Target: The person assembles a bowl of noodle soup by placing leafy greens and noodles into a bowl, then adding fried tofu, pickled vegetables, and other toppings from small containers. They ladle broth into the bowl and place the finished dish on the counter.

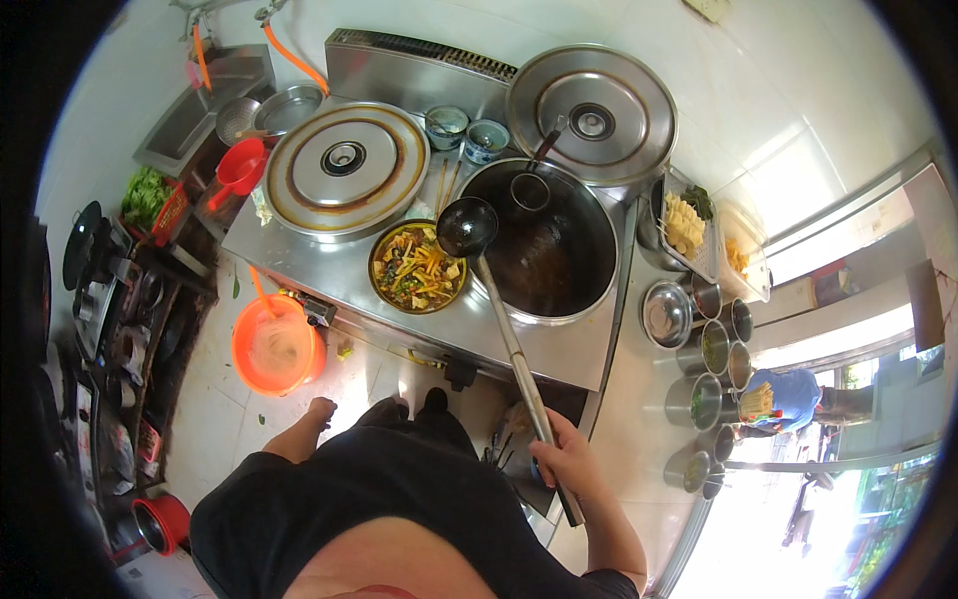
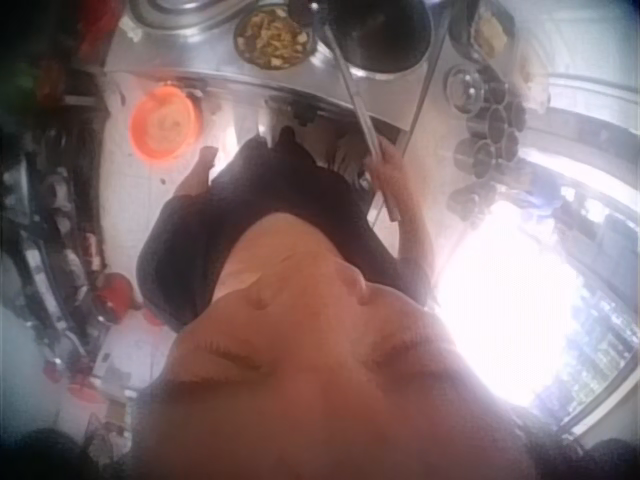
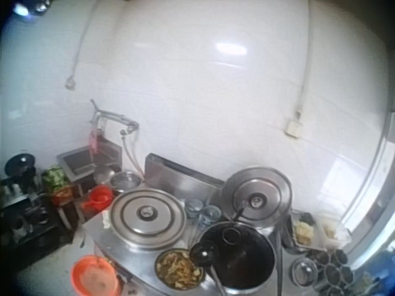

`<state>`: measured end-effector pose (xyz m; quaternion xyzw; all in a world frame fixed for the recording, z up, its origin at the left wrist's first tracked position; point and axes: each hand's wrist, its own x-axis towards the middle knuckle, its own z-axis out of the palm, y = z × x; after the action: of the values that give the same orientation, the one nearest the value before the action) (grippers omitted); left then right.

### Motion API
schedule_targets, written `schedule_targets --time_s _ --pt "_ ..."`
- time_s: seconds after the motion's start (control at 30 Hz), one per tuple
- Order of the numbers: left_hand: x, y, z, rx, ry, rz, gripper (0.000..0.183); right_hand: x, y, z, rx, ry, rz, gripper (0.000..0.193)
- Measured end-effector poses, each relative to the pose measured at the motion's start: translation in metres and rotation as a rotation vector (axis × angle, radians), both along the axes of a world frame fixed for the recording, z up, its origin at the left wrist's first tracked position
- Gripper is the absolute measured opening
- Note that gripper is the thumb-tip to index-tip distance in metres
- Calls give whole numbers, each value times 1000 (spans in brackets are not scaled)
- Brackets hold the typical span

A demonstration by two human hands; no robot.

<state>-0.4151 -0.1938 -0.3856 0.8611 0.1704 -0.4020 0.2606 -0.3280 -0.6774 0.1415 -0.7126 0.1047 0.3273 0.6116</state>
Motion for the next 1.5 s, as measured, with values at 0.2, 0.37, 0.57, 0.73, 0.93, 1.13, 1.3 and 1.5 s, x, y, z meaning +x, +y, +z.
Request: schedule_targets --time_s 0.2,0.37,0.57,0.73,0.93,1.13,1.3,1.5 --pt "23 -29 23 -91 160 584 27 19 -28 -16 529 253 -352 57" --pt "42 -58 69 -165 68 542 36 38 -43 -59 -166 -107 -99 50" --pt "59 -79 102 -134 52 482 34 94 -73 -130 4 -193 -195 25" --pt "71 -90 117 -99 33 432 36 167 -81 -184 232 -186 -235 28" --pt "78 -102 134 -157 -102 465 33 202 -82 -212 235 -128 -275 49" --pt "111 -98 174 -536 -165 856 34 201 -98 -220 -251 -205 -184 54" --pt "191 -80 223 -734 -456 1031 48 199 -79 -214 -898 -1002 -14 53" --pt "298 -69 259 -903 -519 975 66 192 62 -229 -428 -577 -240 52"
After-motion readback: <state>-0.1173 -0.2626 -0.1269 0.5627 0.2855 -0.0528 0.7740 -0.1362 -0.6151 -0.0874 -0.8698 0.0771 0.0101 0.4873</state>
